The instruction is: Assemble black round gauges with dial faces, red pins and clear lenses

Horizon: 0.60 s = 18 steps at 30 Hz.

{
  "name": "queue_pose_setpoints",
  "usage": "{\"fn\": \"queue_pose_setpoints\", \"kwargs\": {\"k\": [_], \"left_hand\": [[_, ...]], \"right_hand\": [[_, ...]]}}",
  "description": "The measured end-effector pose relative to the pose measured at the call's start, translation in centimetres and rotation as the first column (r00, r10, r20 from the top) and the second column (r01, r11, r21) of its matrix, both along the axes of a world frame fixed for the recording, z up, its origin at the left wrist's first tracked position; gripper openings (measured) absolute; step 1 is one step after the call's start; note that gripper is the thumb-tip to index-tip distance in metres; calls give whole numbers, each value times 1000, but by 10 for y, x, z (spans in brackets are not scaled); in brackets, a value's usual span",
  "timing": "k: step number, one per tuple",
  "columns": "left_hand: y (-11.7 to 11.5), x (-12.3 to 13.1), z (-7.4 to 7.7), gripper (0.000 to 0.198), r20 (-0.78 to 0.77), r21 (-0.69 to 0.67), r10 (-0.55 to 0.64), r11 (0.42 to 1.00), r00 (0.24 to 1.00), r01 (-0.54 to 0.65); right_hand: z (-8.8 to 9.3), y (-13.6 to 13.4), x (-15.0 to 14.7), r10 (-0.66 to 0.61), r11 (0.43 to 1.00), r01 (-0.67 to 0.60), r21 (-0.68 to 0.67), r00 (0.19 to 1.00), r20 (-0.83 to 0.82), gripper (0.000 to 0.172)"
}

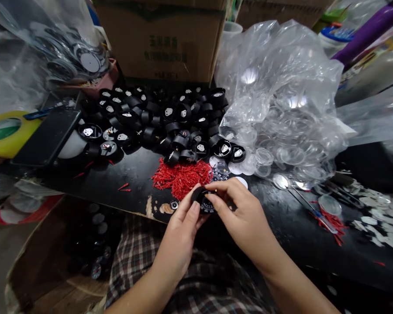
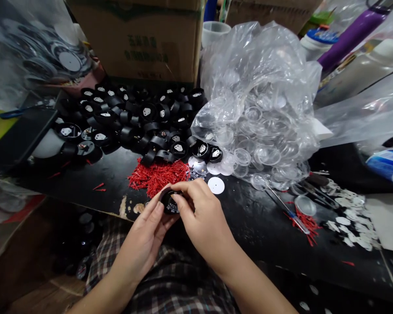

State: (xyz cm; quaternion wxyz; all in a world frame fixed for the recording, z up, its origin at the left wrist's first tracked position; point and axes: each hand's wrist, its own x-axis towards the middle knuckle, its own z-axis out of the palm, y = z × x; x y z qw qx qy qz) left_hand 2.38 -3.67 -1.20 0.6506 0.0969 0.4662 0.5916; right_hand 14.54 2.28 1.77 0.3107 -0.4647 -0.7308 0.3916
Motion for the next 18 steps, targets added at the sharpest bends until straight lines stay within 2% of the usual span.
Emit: {"fn": "queue_pose_setpoints", "kwargs": {"k": [3, 9, 14, 18], "left_hand": [[-4, 1, -3, 32, -97, 24, -38, 999, 995, 41], [-3, -4, -3, 34, -170, 53, -95, 993, 981, 106], [-2, -3, -4, 26, -208, 109, -130, 982, 969, 155], [-7, -8, -2, 28, -287, 61, -236, 963, 929, 263]], "right_hand": [[-3, 0, -3, -51, 997, 53, -55, 998, 23, 3], [-4, 1, 4, -32, 987, 31, -161, 999, -4, 3], [-11, -1, 7, -39, 967, 34, -252, 999, -17, 13], [-20, -15, 15, -8, 948, -10, -319, 999, -54, 16]]}}
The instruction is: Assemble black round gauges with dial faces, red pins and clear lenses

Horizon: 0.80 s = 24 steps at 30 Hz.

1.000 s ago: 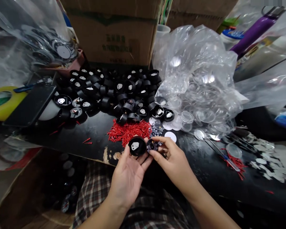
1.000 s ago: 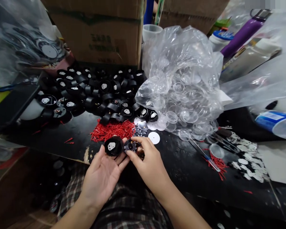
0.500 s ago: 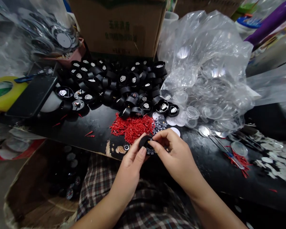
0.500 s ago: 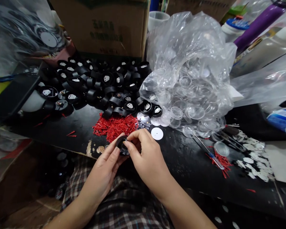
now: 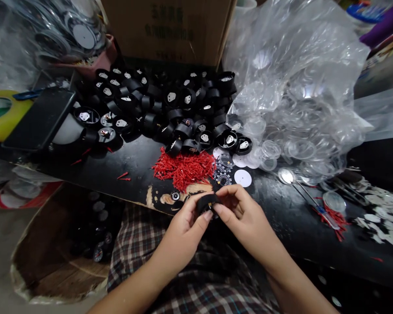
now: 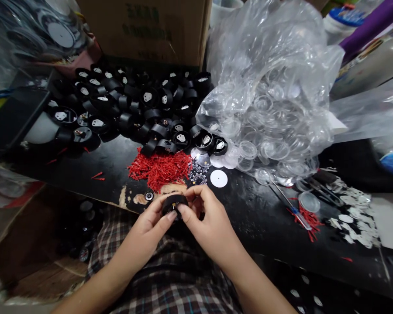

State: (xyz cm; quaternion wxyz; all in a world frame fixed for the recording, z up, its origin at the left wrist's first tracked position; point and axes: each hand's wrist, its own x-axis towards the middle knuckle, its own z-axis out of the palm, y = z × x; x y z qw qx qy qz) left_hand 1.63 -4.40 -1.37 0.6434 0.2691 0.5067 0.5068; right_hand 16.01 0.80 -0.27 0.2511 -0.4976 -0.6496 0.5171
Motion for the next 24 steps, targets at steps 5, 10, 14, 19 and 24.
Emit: {"fn": "queue_pose_setpoints", "kwargs": {"k": [5, 10, 14, 19, 24], "left_hand": [[-12, -15, 0, 35, -187, -13, -144, 990, 972, 144], [-15, -25, -4, 29, -214, -21, 7, 1000, 977, -11], [-10, -23, -5, 25, 69, -114, 238, 967, 969, -230], [-6, -17, -3, 21, 252, -171, 311, 946, 916, -274], [2, -12, 0, 18, 452, -249, 326, 940, 830, -234]], "right_hand": [[5, -12, 6, 112, 990, -118, 76, 991, 77, 21], [12, 9, -1, 247, 929, -294, 225, 945, 215, 22], [3, 35, -15, 34, 837, -362, 410, 782, 622, 18], [-8, 47, -28, -17, 803, -448, 393, 642, 766, 16], [-5, 38, -23, 73, 890, -281, 360, 866, 495, 11]]}}
